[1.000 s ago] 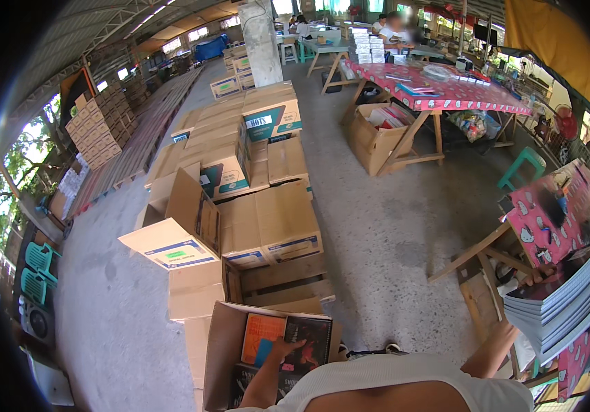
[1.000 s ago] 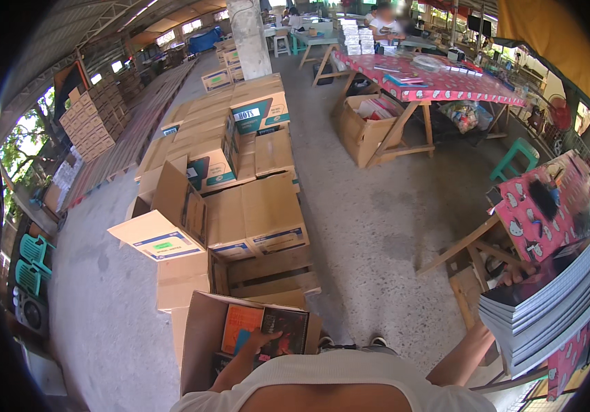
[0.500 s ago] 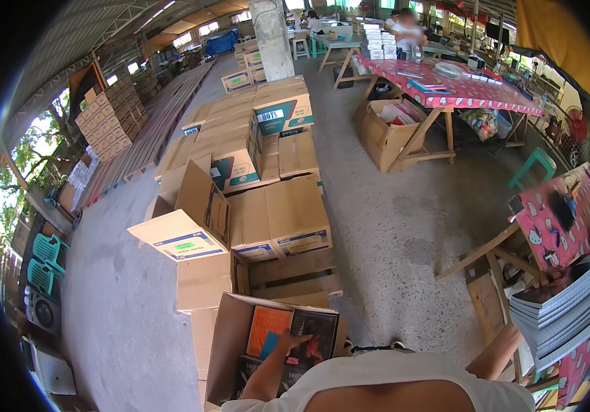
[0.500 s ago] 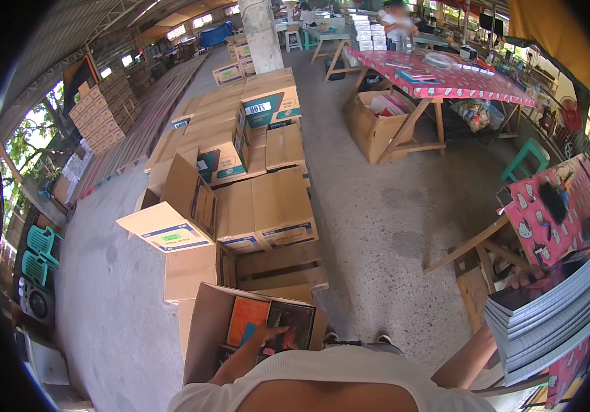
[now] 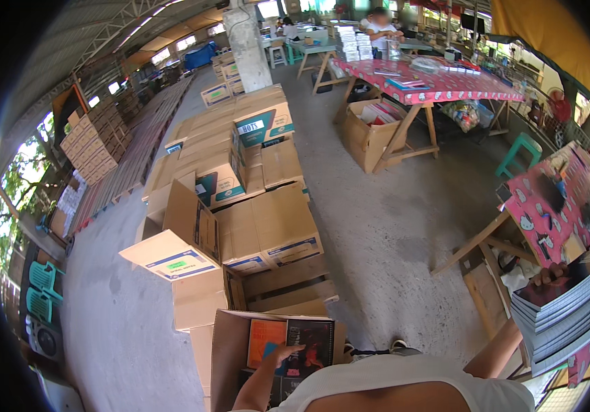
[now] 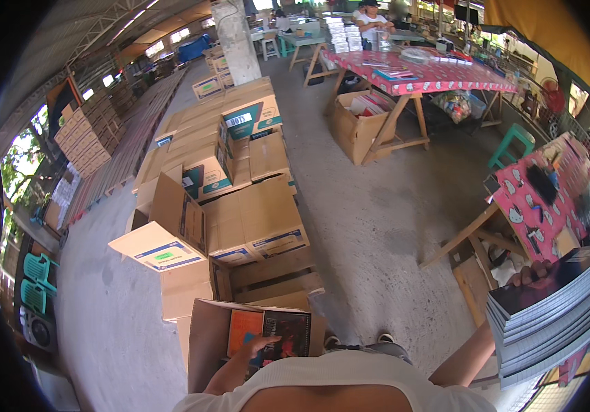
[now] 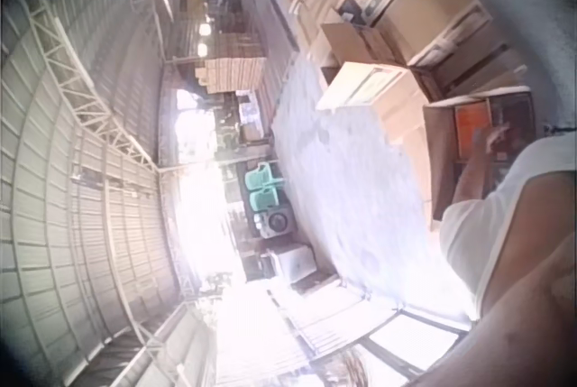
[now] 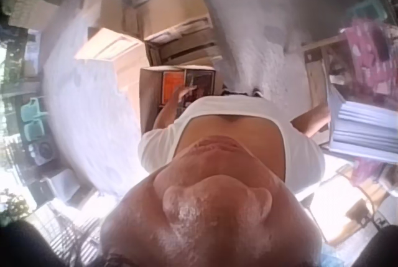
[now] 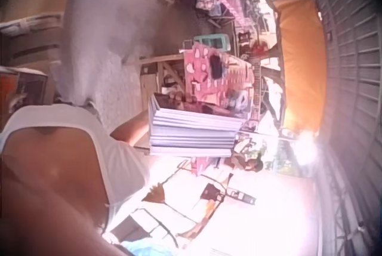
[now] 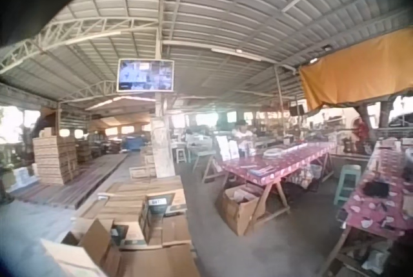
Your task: The person trims the edges of a stack of notebooks with a blade, places them into a cardboard box, and gathers more notebooks from a table.
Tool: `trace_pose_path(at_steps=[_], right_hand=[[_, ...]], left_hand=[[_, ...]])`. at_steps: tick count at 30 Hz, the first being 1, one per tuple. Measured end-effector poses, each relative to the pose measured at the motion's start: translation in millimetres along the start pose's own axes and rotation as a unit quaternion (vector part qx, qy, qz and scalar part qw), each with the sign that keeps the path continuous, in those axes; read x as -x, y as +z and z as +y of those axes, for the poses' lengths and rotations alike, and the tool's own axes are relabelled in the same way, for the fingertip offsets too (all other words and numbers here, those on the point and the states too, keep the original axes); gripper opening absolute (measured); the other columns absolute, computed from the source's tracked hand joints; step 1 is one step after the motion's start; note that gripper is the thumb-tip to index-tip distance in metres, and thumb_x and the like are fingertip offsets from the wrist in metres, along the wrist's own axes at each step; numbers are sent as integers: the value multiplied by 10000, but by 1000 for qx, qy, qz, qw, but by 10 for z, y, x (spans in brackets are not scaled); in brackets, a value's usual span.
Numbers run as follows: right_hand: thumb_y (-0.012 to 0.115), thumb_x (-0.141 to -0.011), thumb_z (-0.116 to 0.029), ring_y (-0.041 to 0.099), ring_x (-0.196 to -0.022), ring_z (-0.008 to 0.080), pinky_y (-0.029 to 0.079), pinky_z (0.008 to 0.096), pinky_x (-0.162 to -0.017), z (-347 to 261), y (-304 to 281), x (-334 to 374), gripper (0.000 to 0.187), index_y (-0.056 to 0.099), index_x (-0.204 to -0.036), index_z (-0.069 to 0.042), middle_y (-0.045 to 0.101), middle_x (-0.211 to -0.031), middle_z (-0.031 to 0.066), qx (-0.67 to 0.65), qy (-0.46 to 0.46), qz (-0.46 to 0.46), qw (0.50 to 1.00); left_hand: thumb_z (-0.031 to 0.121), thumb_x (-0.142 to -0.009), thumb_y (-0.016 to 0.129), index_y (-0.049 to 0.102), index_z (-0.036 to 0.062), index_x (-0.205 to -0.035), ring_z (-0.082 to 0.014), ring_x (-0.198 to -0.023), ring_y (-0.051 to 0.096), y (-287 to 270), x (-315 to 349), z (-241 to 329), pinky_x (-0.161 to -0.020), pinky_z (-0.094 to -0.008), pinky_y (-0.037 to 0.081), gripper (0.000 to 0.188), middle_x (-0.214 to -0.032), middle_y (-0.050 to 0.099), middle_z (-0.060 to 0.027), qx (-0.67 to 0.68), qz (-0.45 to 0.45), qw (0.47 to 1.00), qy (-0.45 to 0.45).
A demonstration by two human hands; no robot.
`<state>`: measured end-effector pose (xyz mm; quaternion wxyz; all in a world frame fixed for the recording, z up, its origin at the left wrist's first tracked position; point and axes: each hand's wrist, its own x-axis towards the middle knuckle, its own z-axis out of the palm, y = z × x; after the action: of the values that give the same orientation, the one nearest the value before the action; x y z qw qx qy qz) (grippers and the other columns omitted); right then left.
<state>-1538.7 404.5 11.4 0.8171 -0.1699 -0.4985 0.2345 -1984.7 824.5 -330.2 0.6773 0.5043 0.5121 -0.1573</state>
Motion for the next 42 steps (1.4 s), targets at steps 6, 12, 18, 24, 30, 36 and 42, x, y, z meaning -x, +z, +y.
trace_pose_path(at_steps=[6,12,18,24,30,36,42], right_hand=[[304,-956,-224,503,-896,285,430,422,-817,-4,-117,302,363,392,-1234,-9,479,-1076,100,40,-64,66,995],[384,-938,-244,518,-846,243,450,357,-740,-537,-492,794,304,465,-1133,-26,509,-1001,94,95,-58,173,979],[428,-920,-251,543,-846,236,459,353,-761,-829,-938,1137,307,487,-1116,-23,538,-989,97,145,-177,386,894],[473,-902,-258,568,-846,229,467,348,-783,-1314,-1336,1307,311,510,-1099,-21,567,-976,100,233,-277,599,714],[517,-885,-265,593,-846,222,476,344,-804,-1792,-1601,1310,317,532,-1083,-18,595,-964,103,252,-278,655,655],[573,-842,-237,599,-895,205,463,328,-832,-1818,-2209,1145,346,540,-1081,11,611,-995,93,285,-158,645,691],[589,-837,-212,583,-918,193,442,298,-846,-1350,-3130,840,342,553,-1081,25,605,-1000,93,332,-170,708,600]], left_hand=[[367,-648,787,515,47,-1172,-215,-1029,544,79,-86,-252,-884,-373,406,672,-1111,585,-114,59,53,995,62],[326,-554,858,531,22,-1063,-171,-816,604,666,1066,583,-756,-339,473,677,-867,640,-83,-18,263,959,103],[238,-670,782,544,75,-1060,-162,-753,604,858,2104,932,-659,-333,513,485,-835,619,-33,192,143,951,197],[421,-760,651,496,67,-1163,-220,-993,545,1877,1587,1484,-837,-413,462,558,-1092,568,-70,399,22,846,352],[416,-776,625,491,80,-1145,-209,-1000,531,3241,907,2351,-841,-413,452,517,-1089,560,-66,446,44,818,360],[405,-793,602,500,89,-1093,-195,-946,545,3909,257,3248,-789,-394,468,448,-1047,565,-57,401,-36,854,330],[394,-810,580,509,98,-1042,-181,-893,559,3690,-331,4367,-737,-375,485,382,-1005,571,-48,413,-34,831,371]])
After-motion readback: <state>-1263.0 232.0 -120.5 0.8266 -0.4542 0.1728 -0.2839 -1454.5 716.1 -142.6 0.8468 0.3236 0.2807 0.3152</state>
